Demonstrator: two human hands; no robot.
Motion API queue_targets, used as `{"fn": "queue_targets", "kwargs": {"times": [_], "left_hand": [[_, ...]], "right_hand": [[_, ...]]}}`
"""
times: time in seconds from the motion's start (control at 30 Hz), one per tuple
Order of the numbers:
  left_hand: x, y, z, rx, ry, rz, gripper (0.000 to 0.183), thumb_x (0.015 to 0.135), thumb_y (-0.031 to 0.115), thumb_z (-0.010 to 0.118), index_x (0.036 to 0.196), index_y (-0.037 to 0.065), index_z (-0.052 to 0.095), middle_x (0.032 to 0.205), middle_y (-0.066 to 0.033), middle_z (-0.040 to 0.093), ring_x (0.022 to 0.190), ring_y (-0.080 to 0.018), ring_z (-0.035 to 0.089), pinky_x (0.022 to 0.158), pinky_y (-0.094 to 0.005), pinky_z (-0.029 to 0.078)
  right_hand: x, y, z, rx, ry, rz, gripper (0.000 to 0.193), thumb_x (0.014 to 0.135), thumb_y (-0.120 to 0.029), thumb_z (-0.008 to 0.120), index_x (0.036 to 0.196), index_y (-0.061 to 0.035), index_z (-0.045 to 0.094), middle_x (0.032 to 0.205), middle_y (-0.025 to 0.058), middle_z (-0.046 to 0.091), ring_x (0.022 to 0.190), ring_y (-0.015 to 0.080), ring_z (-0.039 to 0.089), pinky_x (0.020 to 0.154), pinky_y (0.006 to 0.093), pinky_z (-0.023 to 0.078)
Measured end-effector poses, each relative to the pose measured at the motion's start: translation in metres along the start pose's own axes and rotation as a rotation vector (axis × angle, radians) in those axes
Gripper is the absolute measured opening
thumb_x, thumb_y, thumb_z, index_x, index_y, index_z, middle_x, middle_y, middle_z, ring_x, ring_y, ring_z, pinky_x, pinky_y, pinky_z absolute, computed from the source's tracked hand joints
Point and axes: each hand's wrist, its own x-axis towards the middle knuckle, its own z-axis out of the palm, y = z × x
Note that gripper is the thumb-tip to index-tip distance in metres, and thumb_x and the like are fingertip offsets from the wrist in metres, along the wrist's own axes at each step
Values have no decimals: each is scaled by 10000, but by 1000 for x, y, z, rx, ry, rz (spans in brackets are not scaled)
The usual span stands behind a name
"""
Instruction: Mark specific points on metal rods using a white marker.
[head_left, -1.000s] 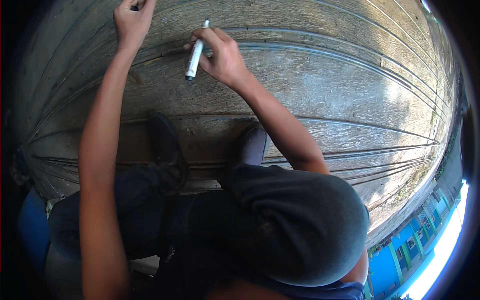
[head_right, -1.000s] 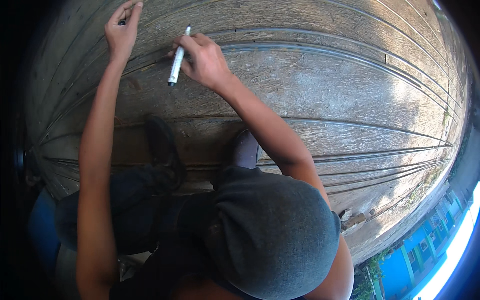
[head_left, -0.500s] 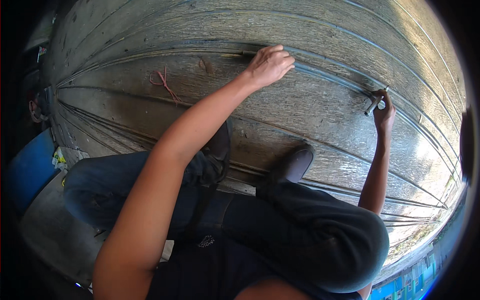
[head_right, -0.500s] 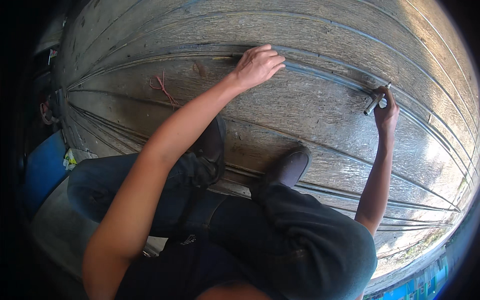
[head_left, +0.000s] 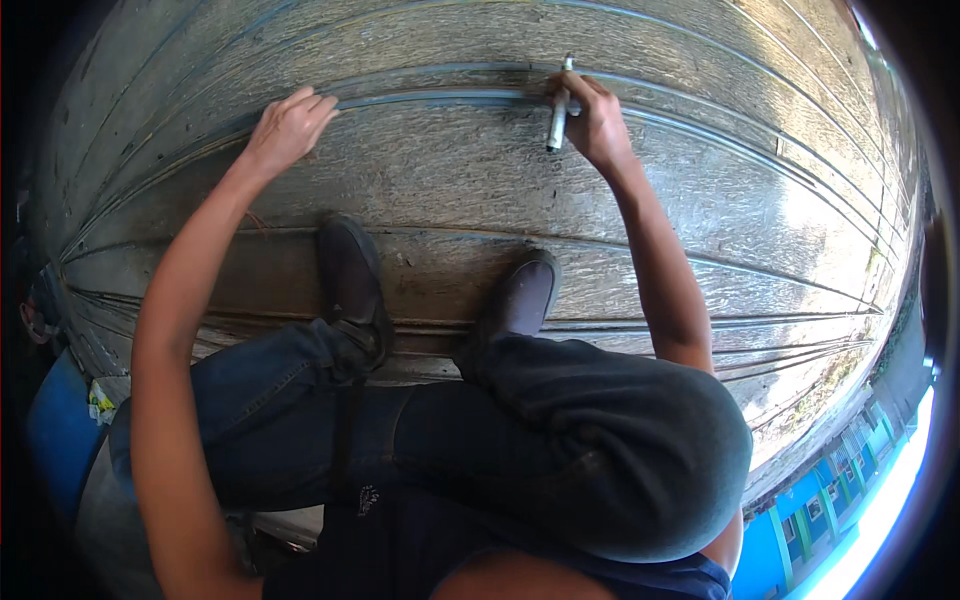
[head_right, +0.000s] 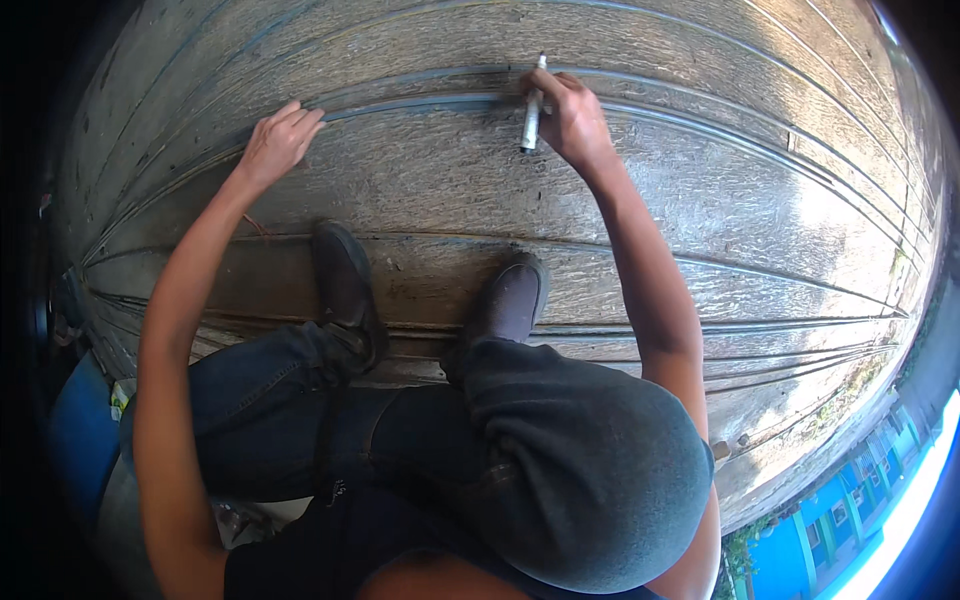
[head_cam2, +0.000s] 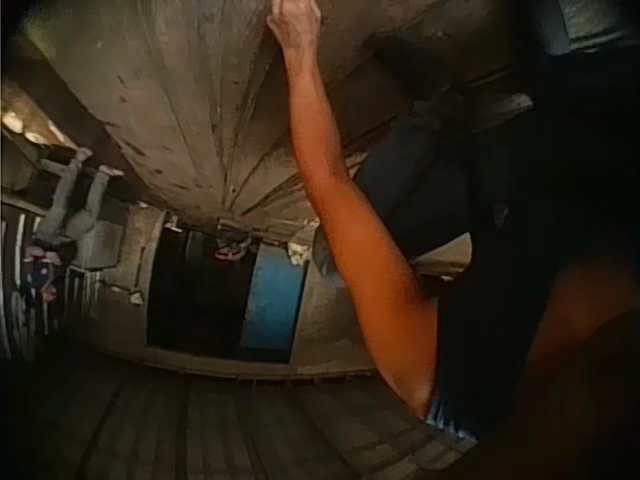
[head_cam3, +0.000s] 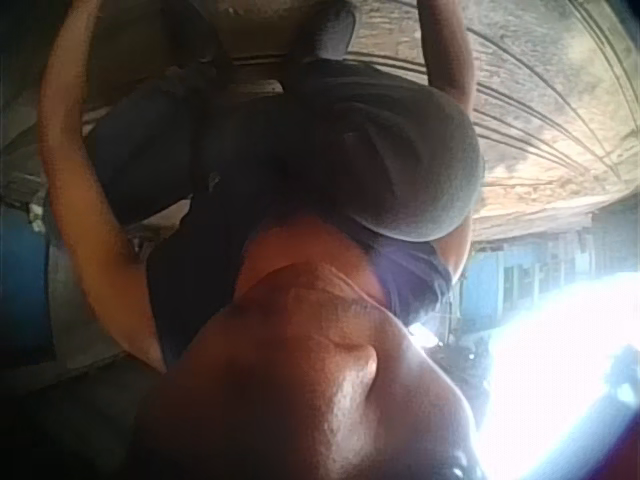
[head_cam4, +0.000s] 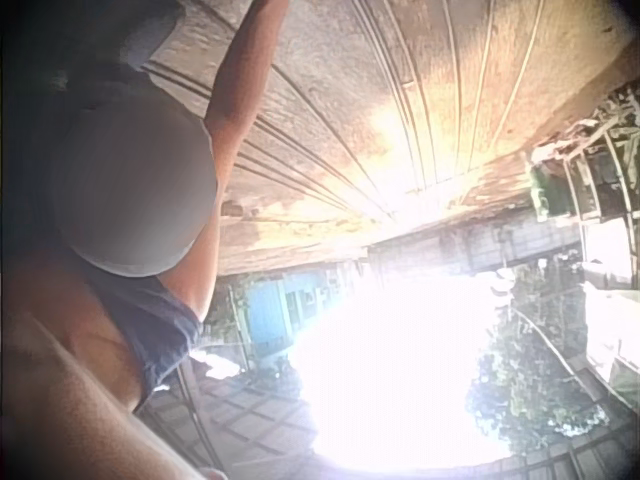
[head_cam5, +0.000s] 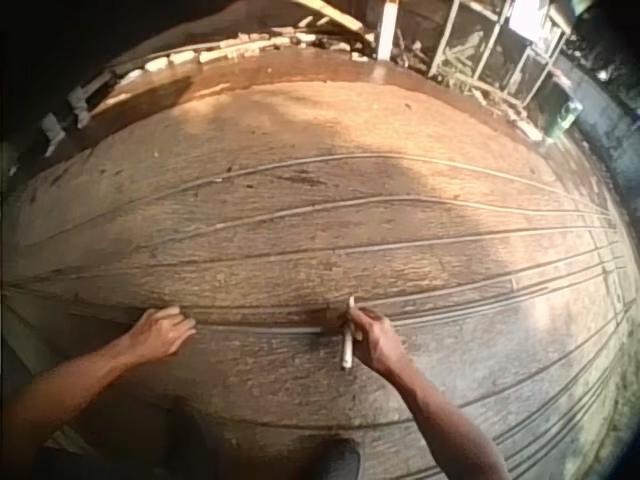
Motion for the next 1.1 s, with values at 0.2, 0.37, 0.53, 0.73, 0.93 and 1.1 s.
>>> {"fn": "queue_targets", "kwargs": {"times": [0.2, 0.37, 0.53, 0.73, 0.93, 1.1], "left_hand": [[-113, -93, -64, 357, -197, -141, 179, 947, 208, 676, 987, 34, 662, 800, -174, 653, 771, -361, 665, 684, -492, 529], [-71, -85, -83, 223, -262, -307, 212, 946, 223, 684, 867, 27, 674, 739, -175, 653, 741, -369, 660, 677, -486, 514], [39, 34, -13, -161, 18, -152, 209, 927, 242, 719, 1008, 50, 714, 847, -139, 721, 773, -317, 695, 714, -427, 568], [86, 95, 35, -148, 36, -214, 218, 911, 235, 738, 1017, 53, 679, 872, -106, 721, 853, -278, 699, 800, -413, 550], [69, 72, 43, -156, 99, -142, 142, 913, 184, 725, 967, 63, 673, 749, -70, 681, 783, -254, 678, 722, -405, 551], [48, 52, 40, -107, 83, -127, 116, 902, 152, 726, 956, 54, 694, 710, -86, 658, 714, -248, 671, 674, -389, 558]], "right_hand": [[19, -76, 67, 193, -5, -109, 427, 711, 30, 723, 1118, -57, 626, 1067, 158, 695, 1038, 379, 640, 886, 462, 536], [-19, -30, 9, 86, 227, 169, 341, 777, -3, 743, 1102, -39, 645, 1039, 149, 711, 990, 370, 675, 873, 452, 534], [-60, 32, -68, -175, 243, 306, 363, 785, 22, 734, 1133, -37, 652, 1089, 152, 735, 1078, 349, 698, 907, 413, 549], [-70, 76, -93, -216, 136, 359, 347, 829, -58, 787, 1151, -87, 664, 1103, 104, 748, 1080, 293, 715, 898, 375, 543], [-64, 110, -94, -182, 84, 308, 354, 841, -127, 826, 1150, -88, 658, 1008, 57, 744, 974, 202, 710, 860, 353, 530], [-52, 93, -78, -128, 32, 330, 317, 849, -92, 807, 1119, -56, 643, 1010, 76, 749, 996, 207, 709, 863, 350, 531]]}}
